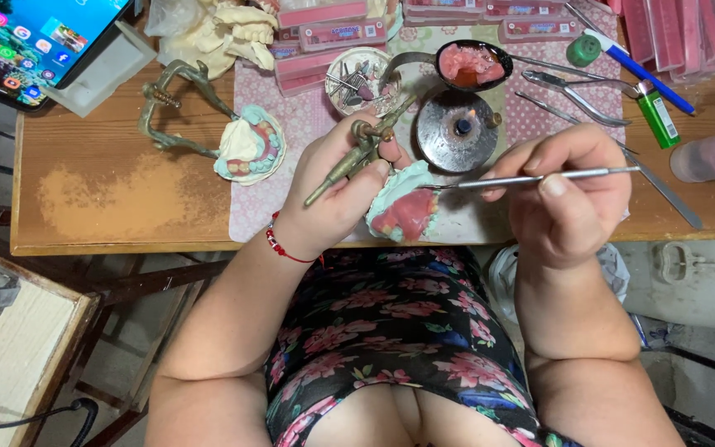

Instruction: The person holds a dental mold in a metal clamp and uses a fine metal tool to sculpt and smooth the pink and white material on the model. They rotate the mold to access different areas and continue refining the surface details throughout the clip.

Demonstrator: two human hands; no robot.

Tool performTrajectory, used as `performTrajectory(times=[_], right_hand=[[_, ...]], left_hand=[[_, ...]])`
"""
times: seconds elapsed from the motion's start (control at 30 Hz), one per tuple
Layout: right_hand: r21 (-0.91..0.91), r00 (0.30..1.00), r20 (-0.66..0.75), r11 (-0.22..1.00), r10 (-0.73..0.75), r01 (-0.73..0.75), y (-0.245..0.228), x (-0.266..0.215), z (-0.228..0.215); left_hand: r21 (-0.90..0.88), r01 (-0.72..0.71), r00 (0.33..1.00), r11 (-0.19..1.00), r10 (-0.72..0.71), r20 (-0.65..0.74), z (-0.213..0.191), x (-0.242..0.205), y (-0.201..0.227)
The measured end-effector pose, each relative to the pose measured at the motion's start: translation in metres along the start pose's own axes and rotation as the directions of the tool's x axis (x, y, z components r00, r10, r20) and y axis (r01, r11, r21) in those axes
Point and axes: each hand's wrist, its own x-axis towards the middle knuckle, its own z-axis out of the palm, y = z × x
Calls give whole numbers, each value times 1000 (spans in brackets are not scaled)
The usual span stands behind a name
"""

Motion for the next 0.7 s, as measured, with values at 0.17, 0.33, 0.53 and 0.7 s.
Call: performTrajectory(times=[0.17, 0.33, 0.53, 0.7], right_hand=[[-242, 996, 90, 969, -20, 42, -26, -8, 13], [-409, 944, 307, 880, -117, 242, -36, -4, 18], [-452, 905, 399, 826, -150, 336, -44, -1, 24], [-479, 945, 268, 826, -186, 298, -43, -3, 17]], left_hand=[[67, -31, 999, 997, 33, -24, 3, -1, -7], [152, -61, 998, 986, 64, -12, 0, 1, 2], [218, -46, 999, 975, 50, -15, 1, 1, 4], [247, -26, 999, 969, 34, -31, 1, 1, 3]])
